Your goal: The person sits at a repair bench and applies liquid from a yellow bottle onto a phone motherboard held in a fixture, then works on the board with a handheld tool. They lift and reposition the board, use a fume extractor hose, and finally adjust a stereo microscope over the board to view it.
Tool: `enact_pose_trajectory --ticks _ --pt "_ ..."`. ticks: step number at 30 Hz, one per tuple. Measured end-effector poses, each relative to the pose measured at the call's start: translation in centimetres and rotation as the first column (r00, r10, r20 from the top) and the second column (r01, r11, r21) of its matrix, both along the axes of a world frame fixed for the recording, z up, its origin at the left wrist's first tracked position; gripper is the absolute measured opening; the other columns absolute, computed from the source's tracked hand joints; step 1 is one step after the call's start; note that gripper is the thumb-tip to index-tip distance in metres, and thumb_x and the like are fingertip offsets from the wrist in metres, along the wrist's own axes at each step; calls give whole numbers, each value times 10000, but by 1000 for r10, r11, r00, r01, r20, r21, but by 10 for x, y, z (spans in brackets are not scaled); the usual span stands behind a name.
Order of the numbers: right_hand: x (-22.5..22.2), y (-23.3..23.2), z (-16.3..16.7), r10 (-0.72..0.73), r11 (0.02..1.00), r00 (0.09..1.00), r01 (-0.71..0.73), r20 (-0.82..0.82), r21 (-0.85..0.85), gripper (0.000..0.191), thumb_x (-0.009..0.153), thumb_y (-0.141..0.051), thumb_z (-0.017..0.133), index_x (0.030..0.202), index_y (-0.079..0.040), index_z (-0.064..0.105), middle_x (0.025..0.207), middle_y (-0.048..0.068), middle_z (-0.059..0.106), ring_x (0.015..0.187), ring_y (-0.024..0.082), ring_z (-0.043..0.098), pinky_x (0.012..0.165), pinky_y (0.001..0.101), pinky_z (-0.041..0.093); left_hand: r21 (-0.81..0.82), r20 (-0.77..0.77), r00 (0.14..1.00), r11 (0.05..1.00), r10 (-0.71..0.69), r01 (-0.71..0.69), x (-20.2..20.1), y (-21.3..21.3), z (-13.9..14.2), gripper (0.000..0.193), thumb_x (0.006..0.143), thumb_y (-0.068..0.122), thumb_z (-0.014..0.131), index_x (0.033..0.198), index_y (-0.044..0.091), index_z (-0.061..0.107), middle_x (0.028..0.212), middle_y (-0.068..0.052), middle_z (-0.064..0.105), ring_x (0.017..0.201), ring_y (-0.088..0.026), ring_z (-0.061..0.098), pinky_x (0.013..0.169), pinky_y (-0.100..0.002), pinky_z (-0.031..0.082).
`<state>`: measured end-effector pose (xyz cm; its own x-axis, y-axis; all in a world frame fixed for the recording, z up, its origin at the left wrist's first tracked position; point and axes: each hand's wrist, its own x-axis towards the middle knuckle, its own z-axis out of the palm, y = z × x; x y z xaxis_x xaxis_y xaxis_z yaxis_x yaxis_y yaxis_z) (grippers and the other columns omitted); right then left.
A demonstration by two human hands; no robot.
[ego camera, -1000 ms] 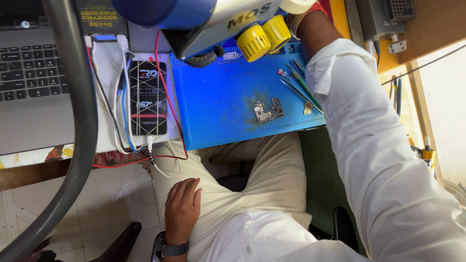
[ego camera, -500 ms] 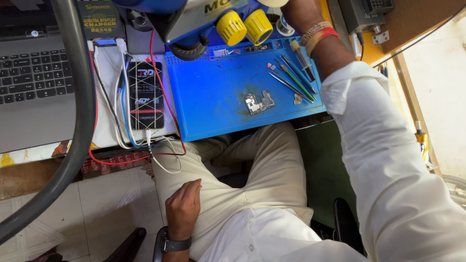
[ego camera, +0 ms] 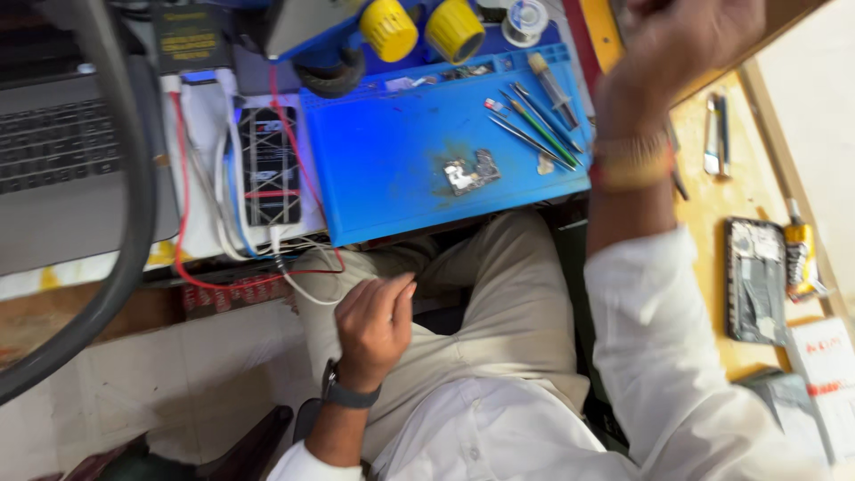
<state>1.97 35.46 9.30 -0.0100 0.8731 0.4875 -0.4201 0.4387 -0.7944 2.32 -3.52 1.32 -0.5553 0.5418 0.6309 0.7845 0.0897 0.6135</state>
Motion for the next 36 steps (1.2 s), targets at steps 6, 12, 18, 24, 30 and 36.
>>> enact_pose_trajectory --ticks 6,12,18,24,30,36 --pt "66 -110 7 -47 669 690 -515 722 535 311 959 -12 747 1251 -17 638 1131 122 722 1117 299 673 1031 372 511 215 1 989 966 148 -145 -36 3 38 100 994 -7 685 1085 25 661 1004 -132 753 918 -268 764 765 -344 602" --pt "45 -119 -15 -42 501 539 -718 841 484 845 722 -72 825 1481 -27 457 1237 169 695 1236 398 599 1079 477 446 198 200 942 931 269 -307 -131 5 37 219 1113 141 521 1234 29 666 1037 -110 780 965 -265 786 817 -358 600" --pt "45 -113 -30 -7 518 505 -737 863 435 808 752 -61 814 1483 -30 470 1134 130 738 1238 378 616 1077 476 461 138 -41 871 866 489 -480 -248 58 55 298 985 236 757 1169 27 650 1006 -143 689 981 -359 631 858 -500 508" --pt "31 -126 -33 23 576 498 -715 867 396 709 778 -103 818 1430 -71 540 1079 108 740 1106 312 670 992 436 507 320 -191 887 881 420 -348 -297 93 72 446 901 123 772 1305 56 594 1132 -102 688 1081 -317 651 985 -473 470" --pt "26 -124 -28 16 475 491 -770 871 425 745 716 -150 834 1396 -42 551 1148 128 734 1123 347 653 1045 480 465 244 -255 897 922 361 -302 -319 104 79 370 836 130 787 1165 56 635 1063 -109 691 1013 -331 634 954 -464 492" --pt "23 -126 -33 101 556 425 -774 899 303 764 721 -182 844 1415 -58 546 1118 66 747 1139 330 657 1017 446 483 225 -181 902 909 392 -350 -321 111 81 74 903 102 725 941 68 671 913 -74 716 963 -300 638 850 -468 491"
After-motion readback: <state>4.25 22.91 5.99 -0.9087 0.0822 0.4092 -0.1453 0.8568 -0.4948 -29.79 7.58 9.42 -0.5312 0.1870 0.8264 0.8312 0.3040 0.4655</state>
